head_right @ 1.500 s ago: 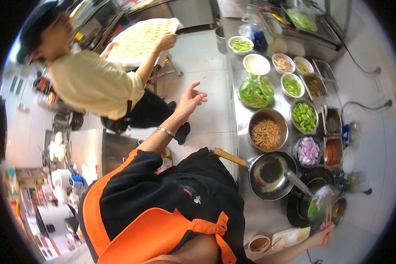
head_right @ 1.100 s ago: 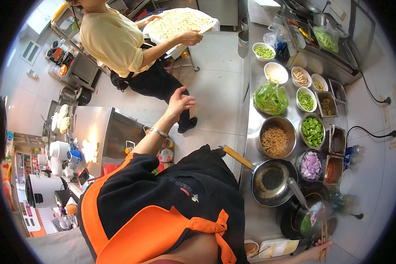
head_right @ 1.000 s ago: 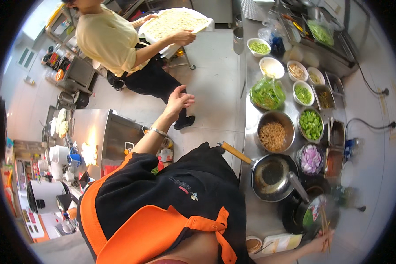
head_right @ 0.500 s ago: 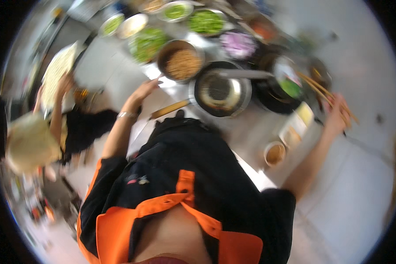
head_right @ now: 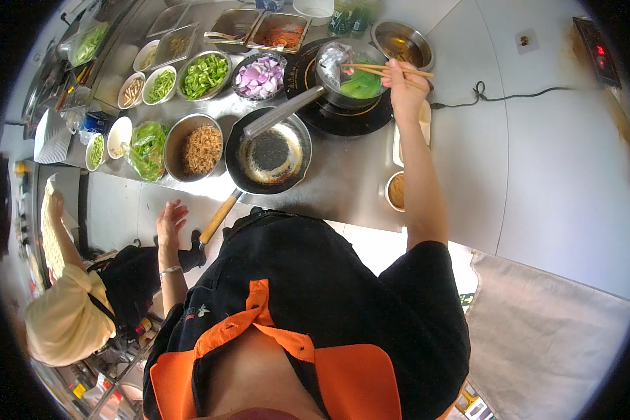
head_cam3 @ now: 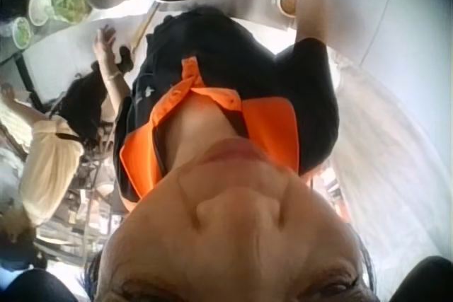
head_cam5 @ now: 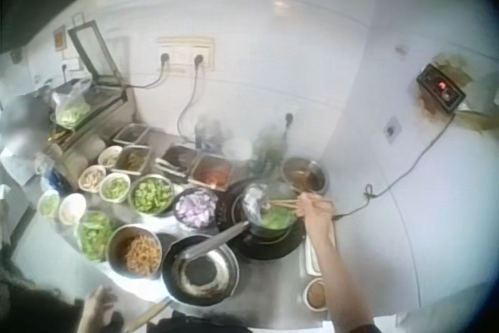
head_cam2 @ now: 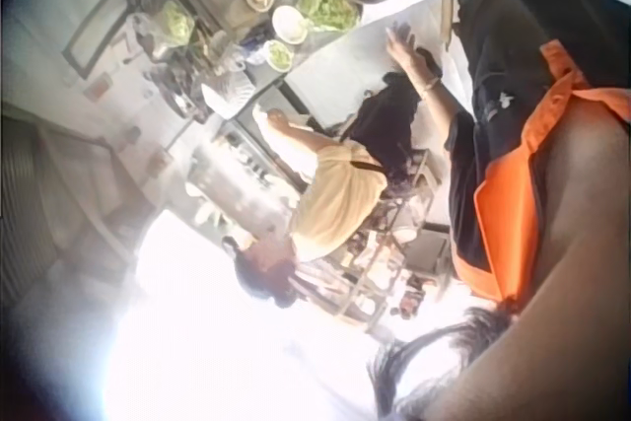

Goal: The person assembles a rice bowl in a commercial kitchen. They retrieve a plate, scoop rice from a cooker, add blanched greens, cut a sauce packet over the rice, and place a fried egg on top using a spatula.

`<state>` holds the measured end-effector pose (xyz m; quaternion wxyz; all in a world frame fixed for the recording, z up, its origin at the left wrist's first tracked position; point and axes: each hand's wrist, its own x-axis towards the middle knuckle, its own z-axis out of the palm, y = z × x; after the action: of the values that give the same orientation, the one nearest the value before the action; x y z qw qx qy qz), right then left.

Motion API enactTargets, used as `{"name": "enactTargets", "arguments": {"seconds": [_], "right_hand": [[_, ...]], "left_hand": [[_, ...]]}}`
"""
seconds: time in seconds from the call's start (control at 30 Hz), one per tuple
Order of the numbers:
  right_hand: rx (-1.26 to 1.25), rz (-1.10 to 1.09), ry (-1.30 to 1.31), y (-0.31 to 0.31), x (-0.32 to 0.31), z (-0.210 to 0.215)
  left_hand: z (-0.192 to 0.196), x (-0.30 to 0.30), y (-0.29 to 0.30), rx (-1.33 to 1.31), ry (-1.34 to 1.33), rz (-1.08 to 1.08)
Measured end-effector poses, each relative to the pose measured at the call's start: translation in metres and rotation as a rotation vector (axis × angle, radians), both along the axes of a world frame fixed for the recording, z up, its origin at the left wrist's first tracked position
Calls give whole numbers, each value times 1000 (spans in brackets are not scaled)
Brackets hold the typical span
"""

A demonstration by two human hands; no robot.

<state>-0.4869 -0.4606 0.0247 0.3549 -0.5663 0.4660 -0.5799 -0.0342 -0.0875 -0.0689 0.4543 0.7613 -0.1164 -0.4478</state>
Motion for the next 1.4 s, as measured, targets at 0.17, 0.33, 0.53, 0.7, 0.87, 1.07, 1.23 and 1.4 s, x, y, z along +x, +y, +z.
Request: {"name": "enactTargets", "arguments": {"seconds": [0.17,0.33,0.53,0.7,0.87,1.07,1.23,1.4], "right_hand": [[67,4,124,5,-16,29],[-5,118,103,21,-12,38],[26,78,101,28,-1,41],[109,11,156,44,-29,72],[93,6,172,47,-9,54],[-22,12,350,44,-24,39],[-64,-42,355,47,-35,43],[46,-67,221,52,-43,66]], "left_hand": [[-3,-2,11,-40,-1,-8],[-5,-4,20,2,15,45],[-6,-2,17,-20,4,8],[-2,-3,20,17,-12,18],[-6,-11,17,14,16,-26],[-5,-10,9,0,2,-58],[-3,-12,16,20,-8,-40],[-3,-16,20,30,-5,-44]]}}
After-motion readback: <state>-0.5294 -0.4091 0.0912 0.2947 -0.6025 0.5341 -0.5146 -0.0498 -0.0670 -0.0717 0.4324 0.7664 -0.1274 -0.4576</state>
